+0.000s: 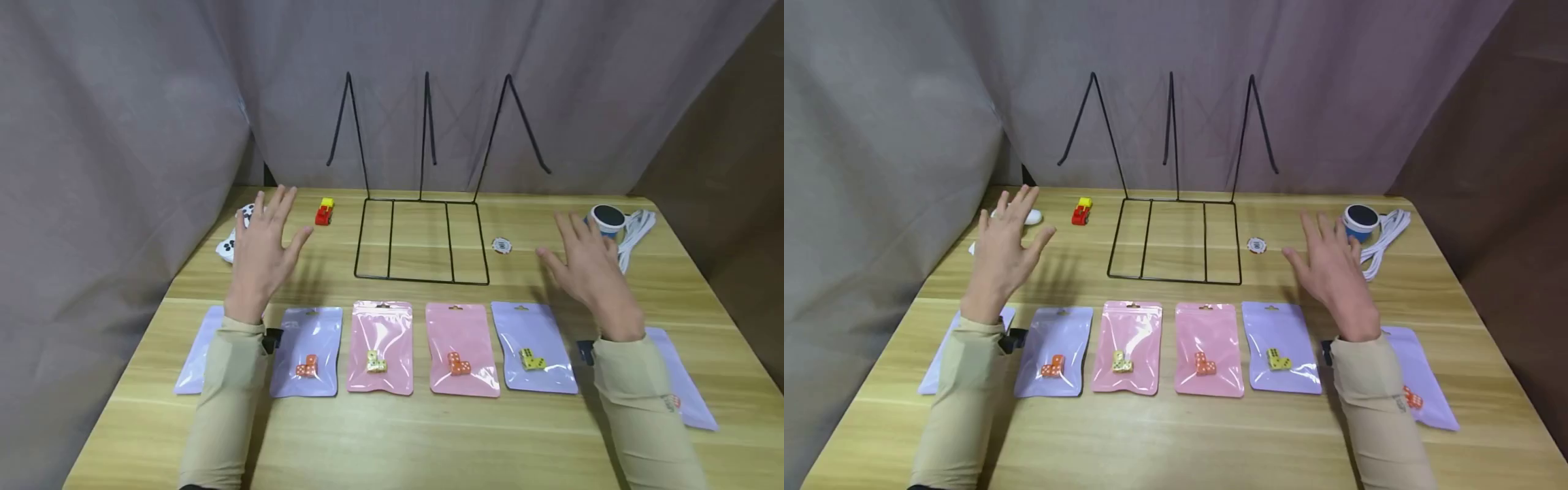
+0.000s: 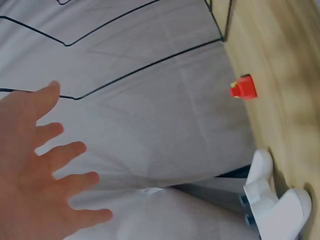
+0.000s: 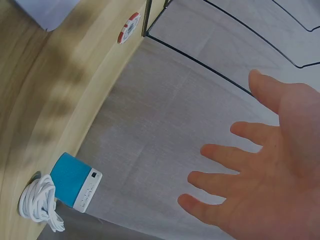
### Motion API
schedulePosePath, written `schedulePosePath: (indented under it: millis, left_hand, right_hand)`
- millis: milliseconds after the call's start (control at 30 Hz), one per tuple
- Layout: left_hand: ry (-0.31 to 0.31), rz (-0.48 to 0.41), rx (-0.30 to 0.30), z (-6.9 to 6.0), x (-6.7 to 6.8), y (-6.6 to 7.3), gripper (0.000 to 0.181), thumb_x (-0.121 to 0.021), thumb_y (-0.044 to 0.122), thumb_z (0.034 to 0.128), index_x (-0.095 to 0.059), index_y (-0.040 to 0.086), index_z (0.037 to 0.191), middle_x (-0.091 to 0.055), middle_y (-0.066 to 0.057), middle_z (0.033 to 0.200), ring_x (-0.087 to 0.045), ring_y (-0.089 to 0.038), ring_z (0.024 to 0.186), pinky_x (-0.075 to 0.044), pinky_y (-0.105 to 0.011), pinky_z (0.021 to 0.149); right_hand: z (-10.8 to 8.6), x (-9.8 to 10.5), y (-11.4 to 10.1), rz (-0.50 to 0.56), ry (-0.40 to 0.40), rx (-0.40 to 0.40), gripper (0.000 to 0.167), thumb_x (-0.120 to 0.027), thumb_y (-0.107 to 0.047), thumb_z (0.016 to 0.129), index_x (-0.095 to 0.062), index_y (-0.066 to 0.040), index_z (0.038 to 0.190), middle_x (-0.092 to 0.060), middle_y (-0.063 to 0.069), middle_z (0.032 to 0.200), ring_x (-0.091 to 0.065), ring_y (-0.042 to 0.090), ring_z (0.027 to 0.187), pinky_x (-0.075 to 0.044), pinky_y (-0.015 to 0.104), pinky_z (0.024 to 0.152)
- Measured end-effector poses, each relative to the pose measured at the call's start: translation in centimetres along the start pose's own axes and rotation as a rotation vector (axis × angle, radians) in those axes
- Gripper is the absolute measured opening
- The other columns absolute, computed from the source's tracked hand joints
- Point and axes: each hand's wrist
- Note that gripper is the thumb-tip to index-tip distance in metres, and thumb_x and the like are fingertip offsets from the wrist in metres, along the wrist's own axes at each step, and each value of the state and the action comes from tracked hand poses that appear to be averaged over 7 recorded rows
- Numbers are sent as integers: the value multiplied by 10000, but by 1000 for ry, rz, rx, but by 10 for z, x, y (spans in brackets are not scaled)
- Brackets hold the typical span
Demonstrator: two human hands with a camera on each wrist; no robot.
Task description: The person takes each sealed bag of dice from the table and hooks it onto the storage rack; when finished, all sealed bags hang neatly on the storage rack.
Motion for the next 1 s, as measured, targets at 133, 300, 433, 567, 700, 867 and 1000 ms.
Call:
schedulePosePath:
  millis: [133, 300, 433, 567, 700, 867, 1000]
  left_hand:
    - [207, -131, -73, 0, 2, 9, 578, -659, 318, 901, -458, 116, 1405, -455, -94, 1421, -330, -308, 1351, -150, -526, 1145]
    - [399, -367, -179, 6, 5, 26, 523, -755, 102, 816, -558, 12, 1292, -552, -131, 1318, -427, -266, 1288, -271, -424, 1125]
    - [497, -520, -217, 13, 9, 43, 539, -780, 19, 763, -568, -32, 1256, -560, -149, 1296, -461, -255, 1256, -341, -370, 1096]
    - [511, -634, -208, 17, 14, 58, 572, -781, -25, 741, -555, -36, 1267, -527, -144, 1330, -464, -221, 1251, -409, -357, 1043]
    - [482, -729, -211, 21, 19, 73, 563, -743, -90, 753, -529, -79, 1274, -504, -188, 1331, -465, -218, 1241, -450, -380, 1009]
    - [436, -809, -222, 22, 31, 90, 526, -681, -138, 788, -495, -114, 1280, -479, -224, 1336, -448, -196, 1260, -431, -410, 1033]
    - [404, -859, -244, 24, 36, 96, 496, -649, -153, 808, -488, -126, 1277, -480, -234, 1341, -438, -184, 1276, -420, -389, 1045]
  right_hand:
    - [-1, 0, 0, 2, 22, 20, 690, -446, -394, 995, -140, -48, 1507, -131, 321, 1496, -38, 525, 1356, -85, 757, 1016]
    - [-2, 3, 3, 37, 40, 36, 679, -484, -355, 989, -175, -31, 1499, -144, 310, 1501, -154, 522, 1337, -169, 707, 1039]
    - [-5, 7, 4, 88, 45, 23, 686, -509, -344, 980, -187, -29, 1497, -156, 288, 1508, -208, 526, 1316, -194, 699, 1035]
    - [-12, 8, 7, 124, 49, 24, 688, -547, -322, 963, -223, -12, 1485, -229, 316, 1467, -242, 539, 1287, -209, 696, 1030]
    - [-26, 7, 12, 137, 37, 11, 711, -584, -320, 944, -236, -3, 1478, -276, 337, 1423, -263, 549, 1258, -231, 706, 1000]
    - [-47, 7, 20, 153, 24, -3, 765, -627, -309, 920, -213, 7, 1480, -279, 359, 1401, -270, 551, 1243, -256, 714, 962]
    - [-64, 9, 29, 181, 18, -12, 761, -623, -273, 921, -195, 15, 1481, -275, 379, 1387, -253, 553, 1255, -229, 713, 986]
Point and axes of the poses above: each hand's wrist, its own z-axis towards the middle knuckle, its own x-axis out of the back of the hand, y = z × x
